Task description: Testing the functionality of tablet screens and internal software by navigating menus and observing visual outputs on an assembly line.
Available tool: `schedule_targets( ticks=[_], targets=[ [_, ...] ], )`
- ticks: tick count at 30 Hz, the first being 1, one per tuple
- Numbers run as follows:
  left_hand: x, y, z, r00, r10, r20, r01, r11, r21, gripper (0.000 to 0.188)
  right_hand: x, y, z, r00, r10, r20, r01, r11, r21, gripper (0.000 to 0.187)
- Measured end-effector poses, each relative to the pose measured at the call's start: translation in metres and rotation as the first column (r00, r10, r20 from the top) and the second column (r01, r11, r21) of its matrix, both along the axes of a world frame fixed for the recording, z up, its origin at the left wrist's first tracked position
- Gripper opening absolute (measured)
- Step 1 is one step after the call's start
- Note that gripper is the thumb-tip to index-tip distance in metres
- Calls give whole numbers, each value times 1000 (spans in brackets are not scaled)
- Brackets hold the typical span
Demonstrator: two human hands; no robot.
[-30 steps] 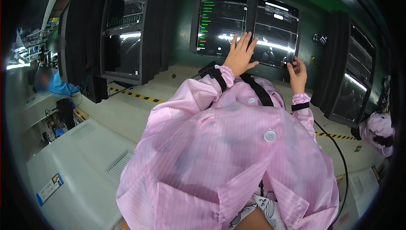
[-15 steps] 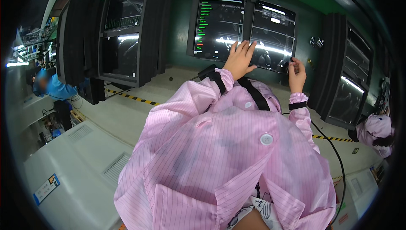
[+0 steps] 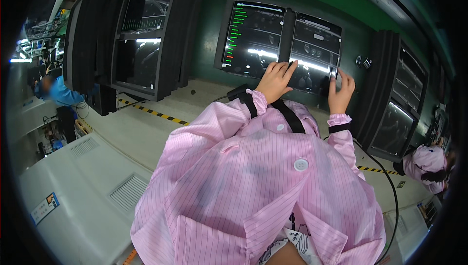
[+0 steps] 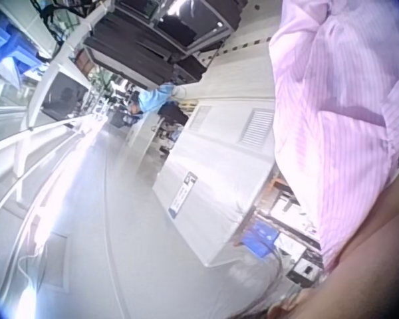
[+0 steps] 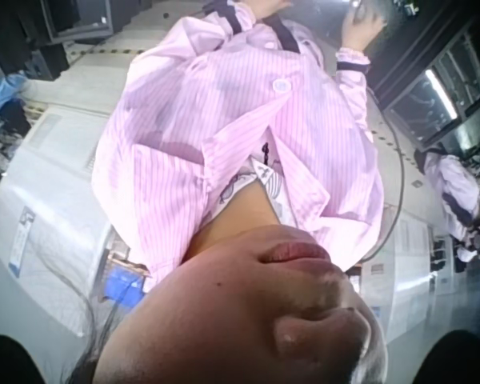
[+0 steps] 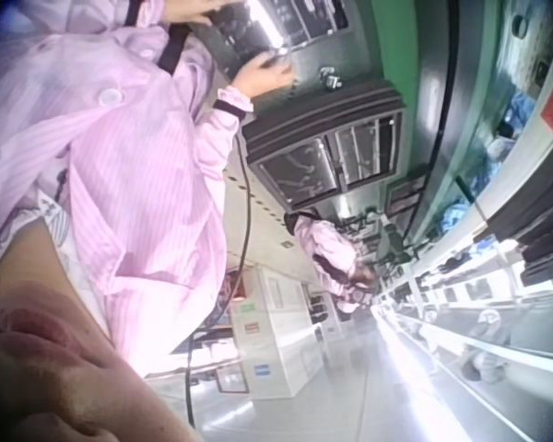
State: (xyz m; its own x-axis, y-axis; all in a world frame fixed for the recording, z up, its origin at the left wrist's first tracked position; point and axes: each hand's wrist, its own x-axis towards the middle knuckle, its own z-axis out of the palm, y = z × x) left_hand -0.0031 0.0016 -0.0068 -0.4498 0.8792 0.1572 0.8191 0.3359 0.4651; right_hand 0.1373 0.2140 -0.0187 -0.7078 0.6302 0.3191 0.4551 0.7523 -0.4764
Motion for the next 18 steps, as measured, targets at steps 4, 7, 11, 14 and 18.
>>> schedule_targets(
  ticks=[4,7,11,14,18],
  targets=[
    [1,1,5,1000,9,-9,-9,999,-48,92,-41,-22,26,976,188,107,-192,981,28,45],
    [2,3,6,1000,12,-22,-13,998,-68,93,-57,-25,28,966,191,175,-218,964,152,46],
    [0,2,7,996,46,-73,-52,995,-80,94,-49,-11,26,989,149,-1,-148,984,94,46],
    [3,2,6,996,63,-61,-68,994,-90,96,-25,11,1,997,42,-63,-39,998,39,42],
    [-1,7,6,998,54,-25,-56,992,-117,97,-8,15,-3,996,-45,-83,3,894,-447,36]
  ],
)
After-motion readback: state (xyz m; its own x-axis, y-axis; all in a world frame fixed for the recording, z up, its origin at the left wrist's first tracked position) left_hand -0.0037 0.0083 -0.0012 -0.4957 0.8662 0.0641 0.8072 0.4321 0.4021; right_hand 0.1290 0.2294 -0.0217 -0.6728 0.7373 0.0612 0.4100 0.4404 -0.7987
